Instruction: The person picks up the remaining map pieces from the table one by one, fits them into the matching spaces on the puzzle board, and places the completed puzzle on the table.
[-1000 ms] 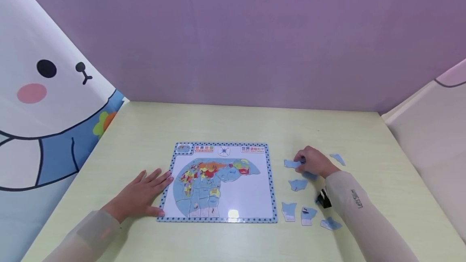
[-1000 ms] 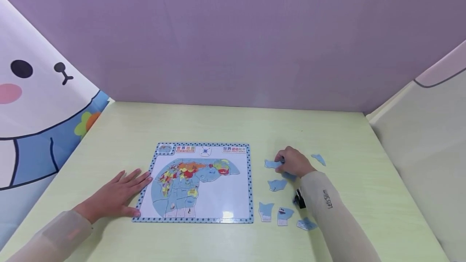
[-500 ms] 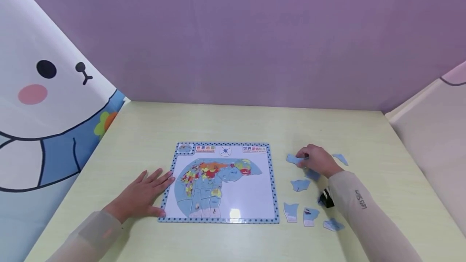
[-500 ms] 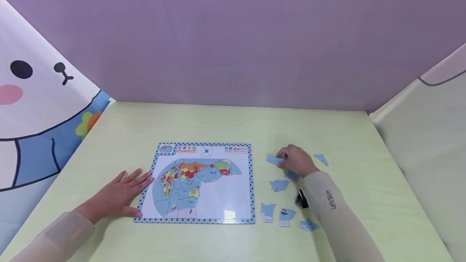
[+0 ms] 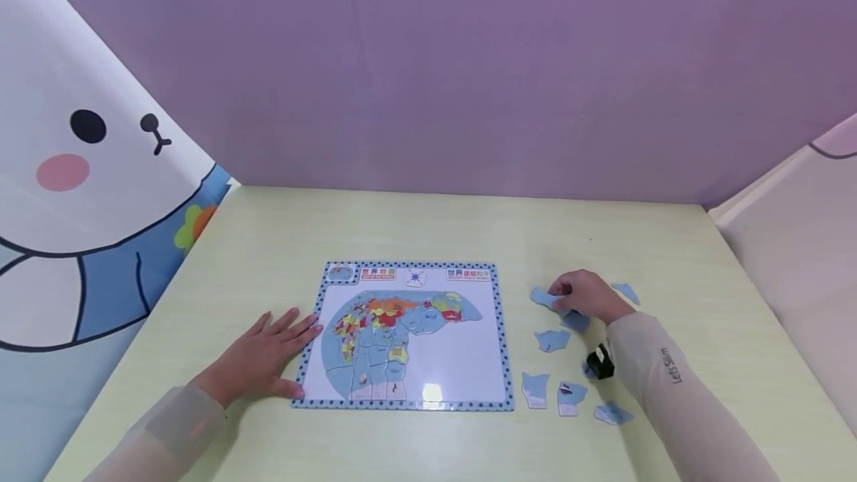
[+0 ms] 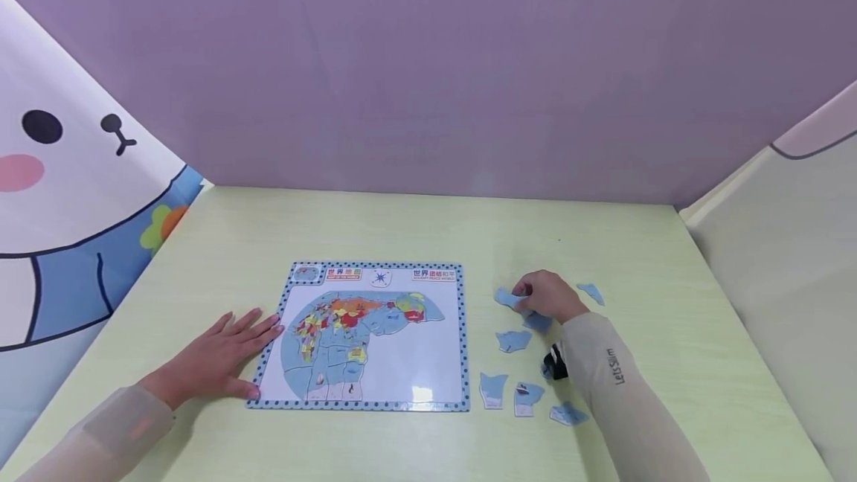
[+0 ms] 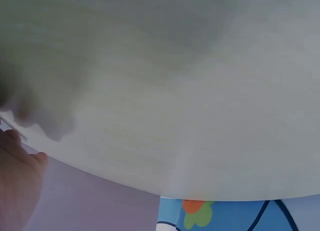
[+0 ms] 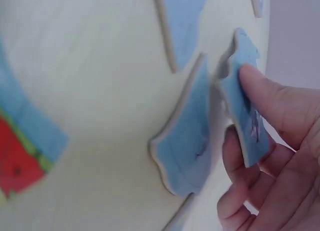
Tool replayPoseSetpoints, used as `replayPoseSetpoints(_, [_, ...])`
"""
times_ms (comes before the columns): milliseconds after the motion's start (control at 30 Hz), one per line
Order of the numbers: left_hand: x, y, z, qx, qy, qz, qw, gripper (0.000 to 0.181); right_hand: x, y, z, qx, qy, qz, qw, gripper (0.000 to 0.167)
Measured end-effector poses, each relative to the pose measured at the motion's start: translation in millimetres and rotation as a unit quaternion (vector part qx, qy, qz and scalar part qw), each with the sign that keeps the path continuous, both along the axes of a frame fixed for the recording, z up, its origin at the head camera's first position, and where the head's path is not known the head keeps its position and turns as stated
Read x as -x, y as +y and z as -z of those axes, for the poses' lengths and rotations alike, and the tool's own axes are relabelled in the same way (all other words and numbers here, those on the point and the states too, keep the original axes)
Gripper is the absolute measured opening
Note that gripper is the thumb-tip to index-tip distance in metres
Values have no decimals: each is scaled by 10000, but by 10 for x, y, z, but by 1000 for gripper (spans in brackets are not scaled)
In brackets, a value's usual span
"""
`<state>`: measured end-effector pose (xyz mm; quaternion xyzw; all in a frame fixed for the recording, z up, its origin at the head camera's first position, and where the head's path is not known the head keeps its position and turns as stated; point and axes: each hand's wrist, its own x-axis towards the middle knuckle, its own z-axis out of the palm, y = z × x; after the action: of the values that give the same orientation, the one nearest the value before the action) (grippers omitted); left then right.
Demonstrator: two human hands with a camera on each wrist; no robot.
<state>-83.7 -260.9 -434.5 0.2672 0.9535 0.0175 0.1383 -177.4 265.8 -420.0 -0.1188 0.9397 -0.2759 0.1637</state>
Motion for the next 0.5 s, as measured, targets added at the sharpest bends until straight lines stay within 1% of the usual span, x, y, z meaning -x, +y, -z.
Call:
replayPoseSetpoints(133, [8,30,-10,63,-75,-24,9999,105,-19,26,-34,-58,-136,-12,9999,14])
replayPoseSetpoints(200, [9,37,-17,66,-163,-72,9998,105,-41,31,-55,-190,-203,31,9996,14])
replayPoseSetpoints(333, [14,40,-40,18,-200,-104,9997,105,-83,32,-106,-518,-310,154,9981,13])
replayPoseSetpoints(500, [22,35,-22,21,-205,-140,9997,107,-92,30,-158,-727,-287,249,9966,10])
